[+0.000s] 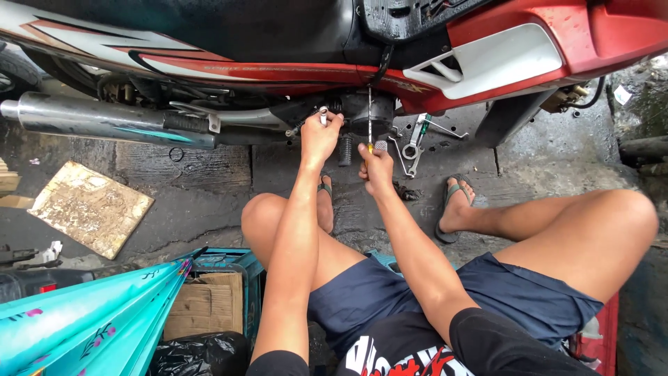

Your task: The person uses a wrench and a screwdriver to work on the side panel and engine area of a red motorcycle. They loosen and tighten bolts and screws while sitting on a small stool on a wet paved surface.

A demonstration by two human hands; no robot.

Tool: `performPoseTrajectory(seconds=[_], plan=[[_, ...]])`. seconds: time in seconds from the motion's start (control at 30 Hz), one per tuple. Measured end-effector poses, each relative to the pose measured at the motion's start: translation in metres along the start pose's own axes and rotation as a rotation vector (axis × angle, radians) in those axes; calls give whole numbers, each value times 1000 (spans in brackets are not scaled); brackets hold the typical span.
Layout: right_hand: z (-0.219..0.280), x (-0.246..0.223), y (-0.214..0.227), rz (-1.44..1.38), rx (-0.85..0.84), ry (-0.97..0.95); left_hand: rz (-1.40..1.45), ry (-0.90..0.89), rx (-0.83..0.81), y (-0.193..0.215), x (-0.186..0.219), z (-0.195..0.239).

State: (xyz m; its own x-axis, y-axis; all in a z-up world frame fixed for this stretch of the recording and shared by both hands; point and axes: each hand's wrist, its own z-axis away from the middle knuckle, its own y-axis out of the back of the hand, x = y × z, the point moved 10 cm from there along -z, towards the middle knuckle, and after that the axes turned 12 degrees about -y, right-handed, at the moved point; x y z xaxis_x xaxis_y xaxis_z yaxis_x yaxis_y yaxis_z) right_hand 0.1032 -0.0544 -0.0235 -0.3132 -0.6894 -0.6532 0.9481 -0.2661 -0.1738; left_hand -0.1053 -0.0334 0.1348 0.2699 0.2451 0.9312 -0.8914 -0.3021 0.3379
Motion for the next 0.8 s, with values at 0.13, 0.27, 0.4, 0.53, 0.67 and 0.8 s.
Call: performPoseTrajectory(seconds=[0.13,0.27,0.4,0.53,0.67,0.8], plan=[[-16,3,13,107,96,101,1,2,25,3,2,1],[-9,1,8,145,105,77,46,-6,94,16,11,0],[8,3,-11,-47,-146,-90,55,-11,111,18,6,1],[31,2,-33,-457,-463,-355,32,-11,102,16,-2,0],[9,15,-21,-347,-271,-261,40,-6,128,21,-12,-4],[-7,12,11,31,24,-48,48,0,161,32,-11,1]])
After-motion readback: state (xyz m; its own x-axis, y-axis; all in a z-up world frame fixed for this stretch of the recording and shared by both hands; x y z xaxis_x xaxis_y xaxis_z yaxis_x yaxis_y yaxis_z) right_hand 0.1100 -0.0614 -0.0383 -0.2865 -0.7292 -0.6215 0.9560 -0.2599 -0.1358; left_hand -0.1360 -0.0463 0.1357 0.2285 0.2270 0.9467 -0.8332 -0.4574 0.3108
